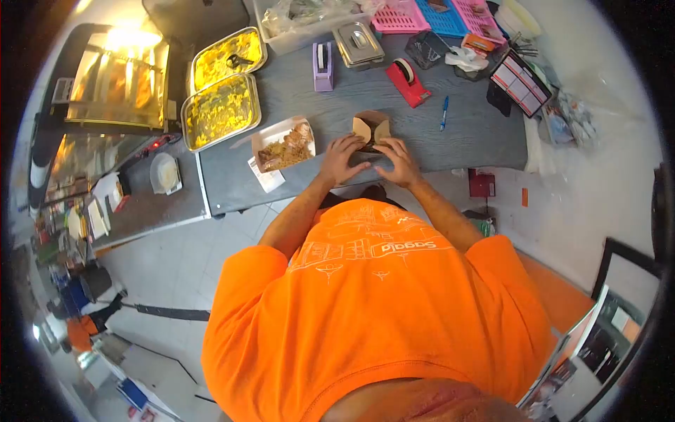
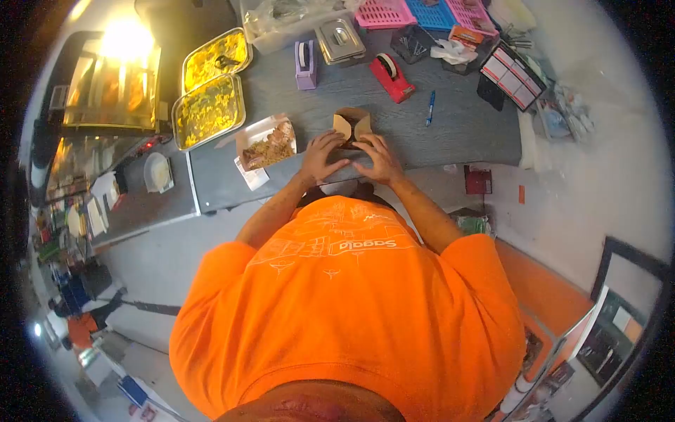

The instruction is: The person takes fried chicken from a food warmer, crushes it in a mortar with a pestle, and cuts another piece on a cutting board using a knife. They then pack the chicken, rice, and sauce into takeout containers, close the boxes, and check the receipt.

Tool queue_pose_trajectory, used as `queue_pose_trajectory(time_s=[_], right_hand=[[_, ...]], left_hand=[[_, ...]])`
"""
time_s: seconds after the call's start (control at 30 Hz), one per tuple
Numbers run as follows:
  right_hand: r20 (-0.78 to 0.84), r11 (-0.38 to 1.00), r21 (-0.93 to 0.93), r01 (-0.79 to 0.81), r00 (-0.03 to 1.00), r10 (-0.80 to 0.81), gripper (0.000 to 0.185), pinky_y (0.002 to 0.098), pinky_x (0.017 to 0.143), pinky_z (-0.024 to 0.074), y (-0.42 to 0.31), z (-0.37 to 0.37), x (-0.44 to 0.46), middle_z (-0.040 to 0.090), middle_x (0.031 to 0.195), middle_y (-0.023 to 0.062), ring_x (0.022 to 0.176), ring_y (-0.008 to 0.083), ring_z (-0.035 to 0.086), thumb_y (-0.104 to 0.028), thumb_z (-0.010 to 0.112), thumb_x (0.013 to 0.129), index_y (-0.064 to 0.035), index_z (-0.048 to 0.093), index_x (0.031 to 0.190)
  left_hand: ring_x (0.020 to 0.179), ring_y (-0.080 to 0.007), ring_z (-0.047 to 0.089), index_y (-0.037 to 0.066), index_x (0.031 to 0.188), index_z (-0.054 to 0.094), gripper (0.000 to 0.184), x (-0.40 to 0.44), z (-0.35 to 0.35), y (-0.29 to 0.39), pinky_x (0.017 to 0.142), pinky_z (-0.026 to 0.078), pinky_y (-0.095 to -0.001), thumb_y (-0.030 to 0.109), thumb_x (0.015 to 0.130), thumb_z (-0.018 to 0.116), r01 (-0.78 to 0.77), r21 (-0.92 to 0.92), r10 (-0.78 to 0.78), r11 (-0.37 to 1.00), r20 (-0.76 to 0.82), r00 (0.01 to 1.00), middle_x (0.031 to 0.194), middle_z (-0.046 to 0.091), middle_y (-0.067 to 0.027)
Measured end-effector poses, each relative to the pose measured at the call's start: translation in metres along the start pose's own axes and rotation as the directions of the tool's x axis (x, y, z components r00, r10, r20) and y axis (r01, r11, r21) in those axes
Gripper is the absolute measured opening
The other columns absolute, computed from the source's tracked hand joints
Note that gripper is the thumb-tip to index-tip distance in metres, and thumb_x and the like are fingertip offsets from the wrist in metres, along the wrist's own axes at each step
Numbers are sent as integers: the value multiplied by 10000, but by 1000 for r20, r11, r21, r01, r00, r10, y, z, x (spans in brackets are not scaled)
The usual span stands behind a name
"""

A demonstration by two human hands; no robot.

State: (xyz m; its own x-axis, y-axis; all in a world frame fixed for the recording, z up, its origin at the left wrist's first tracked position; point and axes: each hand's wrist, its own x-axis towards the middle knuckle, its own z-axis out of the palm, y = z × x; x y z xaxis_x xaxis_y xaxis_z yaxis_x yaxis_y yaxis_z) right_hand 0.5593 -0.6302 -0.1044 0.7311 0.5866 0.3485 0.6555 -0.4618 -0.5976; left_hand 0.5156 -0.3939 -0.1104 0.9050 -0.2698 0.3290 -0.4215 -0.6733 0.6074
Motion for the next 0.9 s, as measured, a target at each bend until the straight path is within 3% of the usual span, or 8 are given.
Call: queue_pose_trajectory(time_s=[0.13,0.3,0.37,0.43,0.6,0.7,0.8,0.9], right_hand=[[276,935,155,-319,923,269,468,460,1049,398,62,26,10,589,1272,119,1224,332,500,-305,801,799,-86,648,1184],[-79,915,-106,-389,921,382,800,425,1029,438,48,12,46,543,1305,165,1215,353,518,-260,864,743,-98,478,1425],[-17,943,-52,-329,944,329,841,432,1014,459,54,7,51,518,1337,173,1225,364,523,-261,867,741,-118,455,1459],[154,976,209,-64,988,31,830,446,1006,475,64,-4,58,490,1368,179,1235,379,527,-284,865,744,-136,473,1460],[151,997,-56,-47,987,55,526,454,951,515,72,2,15,515,1345,161,1187,363,575,-398,726,867,-174,613,1329],[221,955,-113,-275,930,294,463,454,864,534,44,8,-13,568,1254,151,1142,350,593,-394,695,877,-164,648,1276],[249,864,-46,-501,832,496,406,432,820,520,7,15,-15,614,1121,131,1050,327,609,-329,743,833,-134,683,1184],[-4,893,95,-441,896,443,384,412,869,492,13,16,-12,618,1094,122,1035,313,599,-271,802,774,-126,708,1117]], left_hand=[[1238,-350,504,85,1267,606,545,10,41,-37,1086,346,-495,295,801,794,238,-132,-234,962,45,971,1311,591,-102],[1286,-420,433,102,1333,555,711,33,44,-31,1081,375,-503,239,705,857,418,-168,-450,893,-289,845,1366,491,-197],[1320,-425,391,161,1390,508,779,44,41,-39,1108,354,-509,247,698,858,368,-189,-396,910,-136,908,1442,415,-178],[1344,-428,361,213,1428,476,817,55,27,-41,1127,335,-523,252,704,851,256,-152,-260,954,-2,966,1483,376,-161],[1357,-406,357,265,1423,477,724,40,13,-25,1095,368,-542,241,771,791,-163,387,151,908,62,987,1498,375,-136],[1289,-402,458,176,1310,580,520,30,25,5,1026,443,-499,209,816,739,437,156,-410,886,-178,894,1434,464,-170],[1187,-401,559,69,1194,630,412,32,48,-10,956,496,-449,194,813,726,575,-344,-640,742,-109,761,1390,514,-202],[1090,-422,614,-9,1075,655,323,23,45,-7,913,522,-440,160,807,715,226,-160,-252,961,-162,954,1296,581,-231]])
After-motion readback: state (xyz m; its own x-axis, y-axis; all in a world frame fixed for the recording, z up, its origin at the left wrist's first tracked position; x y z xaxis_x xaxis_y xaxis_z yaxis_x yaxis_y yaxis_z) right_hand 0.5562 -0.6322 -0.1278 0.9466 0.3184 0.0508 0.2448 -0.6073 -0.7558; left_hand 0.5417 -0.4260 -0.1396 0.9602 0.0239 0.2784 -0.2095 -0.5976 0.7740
